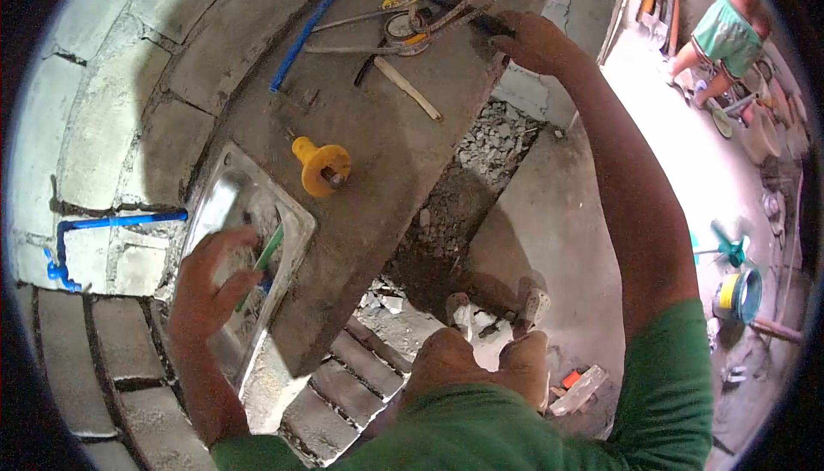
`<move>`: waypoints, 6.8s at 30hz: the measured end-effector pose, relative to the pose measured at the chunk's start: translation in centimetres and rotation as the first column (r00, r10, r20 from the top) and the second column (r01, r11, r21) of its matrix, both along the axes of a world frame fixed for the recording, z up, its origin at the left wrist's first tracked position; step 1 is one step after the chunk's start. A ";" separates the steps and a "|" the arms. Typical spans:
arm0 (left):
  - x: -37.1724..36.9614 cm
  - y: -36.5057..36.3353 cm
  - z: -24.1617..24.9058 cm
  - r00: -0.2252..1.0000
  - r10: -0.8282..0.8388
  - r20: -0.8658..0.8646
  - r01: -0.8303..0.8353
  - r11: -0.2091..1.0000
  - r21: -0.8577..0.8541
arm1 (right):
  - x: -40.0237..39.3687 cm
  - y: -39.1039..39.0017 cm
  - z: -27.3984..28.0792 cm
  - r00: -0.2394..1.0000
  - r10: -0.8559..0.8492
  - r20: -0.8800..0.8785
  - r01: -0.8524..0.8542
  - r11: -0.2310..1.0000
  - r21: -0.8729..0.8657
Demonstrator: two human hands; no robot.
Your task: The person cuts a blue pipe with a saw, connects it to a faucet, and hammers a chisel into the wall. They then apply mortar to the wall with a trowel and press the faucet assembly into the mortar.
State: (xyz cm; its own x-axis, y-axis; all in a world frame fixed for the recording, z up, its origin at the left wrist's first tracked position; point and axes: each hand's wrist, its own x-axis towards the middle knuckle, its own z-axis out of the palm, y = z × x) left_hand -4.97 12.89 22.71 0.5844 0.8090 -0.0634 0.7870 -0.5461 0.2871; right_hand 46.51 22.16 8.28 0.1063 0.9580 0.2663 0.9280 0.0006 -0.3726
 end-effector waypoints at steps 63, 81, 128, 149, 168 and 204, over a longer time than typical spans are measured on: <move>-7.0 -4.1 -53.8 0.807 0.461 -0.368 -0.554 0.808 -0.202 | -10.1 -51.1 -52.7 0.120 -0.818 -0.563 0.350 0.565 -0.747; -25.0 12.5 -53.4 0.606 0.737 0.299 -0.730 0.366 0.577 | -23.6 -34.2 -75.7 0.350 -0.755 -0.555 0.038 0.603 -0.797; -22.4 17.4 -46.5 0.313 0.792 0.525 -0.873 0.457 -0.169 | -59.5 9.6 -49.6 -0.245 -0.003 -0.970 -0.532 0.837 0.131; -19.4 20.3 -46.9 0.137 0.799 0.585 -0.929 0.309 -0.205 | -63.3 15.8 -45.2 -0.155 0.169 -0.973 -0.597 0.769 0.229; -21.1 18.5 -47.0 0.232 0.784 0.576 -0.874 0.428 -0.230 | -60.4 12.7 -46.9 -0.039 0.087 -0.995 -0.537 0.838 0.095; -15.8 23.0 -49.4 0.016 0.607 0.795 -0.831 0.450 -0.327 | -60.0 18.6 -45.2 0.136 0.344 -0.929 -0.722 0.677 0.145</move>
State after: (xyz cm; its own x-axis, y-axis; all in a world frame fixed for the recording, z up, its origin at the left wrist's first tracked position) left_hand -20.78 35.89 -26.73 -0.6273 0.7606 0.1675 0.3068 0.0436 0.9508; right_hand -13.47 40.77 -36.96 -0.4960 0.8584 0.1309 -0.1272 0.0773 -0.9889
